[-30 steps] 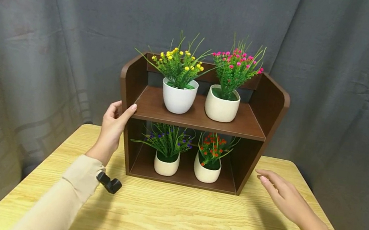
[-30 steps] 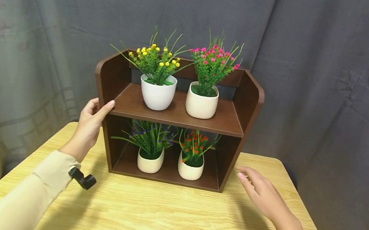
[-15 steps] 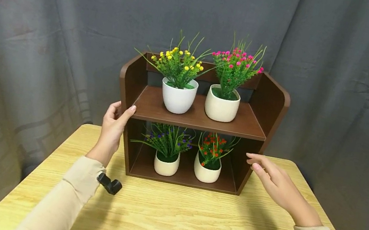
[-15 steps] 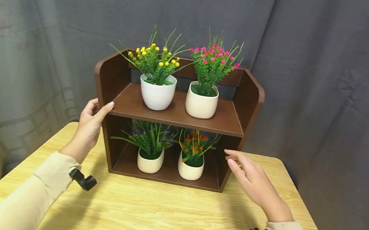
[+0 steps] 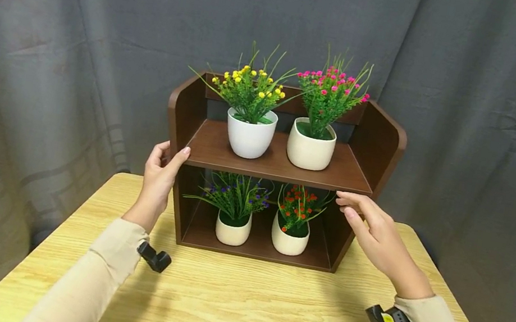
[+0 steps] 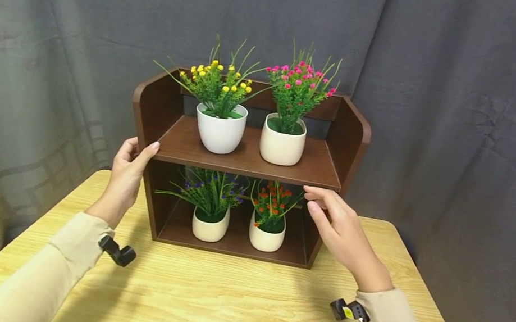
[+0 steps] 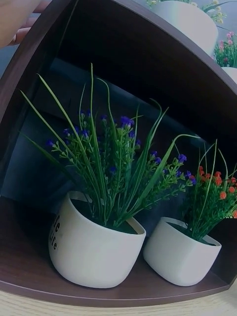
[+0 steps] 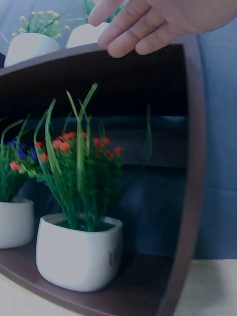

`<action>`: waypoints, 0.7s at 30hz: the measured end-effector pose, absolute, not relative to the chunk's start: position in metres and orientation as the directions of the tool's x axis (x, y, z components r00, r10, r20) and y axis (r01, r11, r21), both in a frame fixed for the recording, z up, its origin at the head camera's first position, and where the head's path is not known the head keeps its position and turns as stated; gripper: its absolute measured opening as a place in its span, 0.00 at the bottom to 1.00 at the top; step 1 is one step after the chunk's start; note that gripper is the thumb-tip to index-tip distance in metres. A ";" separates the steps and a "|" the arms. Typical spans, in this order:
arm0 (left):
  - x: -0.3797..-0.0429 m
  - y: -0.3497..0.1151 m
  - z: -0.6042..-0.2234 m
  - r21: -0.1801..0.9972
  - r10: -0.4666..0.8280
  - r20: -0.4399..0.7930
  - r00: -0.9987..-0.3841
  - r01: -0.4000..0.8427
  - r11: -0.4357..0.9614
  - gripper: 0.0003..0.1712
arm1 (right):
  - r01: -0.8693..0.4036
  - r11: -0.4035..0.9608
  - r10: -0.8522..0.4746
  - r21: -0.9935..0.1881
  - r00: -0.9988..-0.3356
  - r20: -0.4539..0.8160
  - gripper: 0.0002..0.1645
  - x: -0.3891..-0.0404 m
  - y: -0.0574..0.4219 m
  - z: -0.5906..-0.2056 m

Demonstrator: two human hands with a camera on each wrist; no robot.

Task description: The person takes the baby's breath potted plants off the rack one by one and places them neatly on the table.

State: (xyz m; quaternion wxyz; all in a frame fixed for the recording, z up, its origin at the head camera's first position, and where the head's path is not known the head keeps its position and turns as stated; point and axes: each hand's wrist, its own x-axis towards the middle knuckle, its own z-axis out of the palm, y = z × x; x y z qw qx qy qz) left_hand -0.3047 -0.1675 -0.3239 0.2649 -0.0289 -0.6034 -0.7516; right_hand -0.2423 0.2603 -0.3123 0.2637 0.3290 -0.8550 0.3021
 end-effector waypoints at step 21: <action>-0.302 -0.167 -0.324 0.899 -0.354 0.367 -0.860 0.426 -0.101 0.15 | -0.666 0.591 -0.255 -0.455 -0.689 0.678 0.39 -0.274 0.219 -0.273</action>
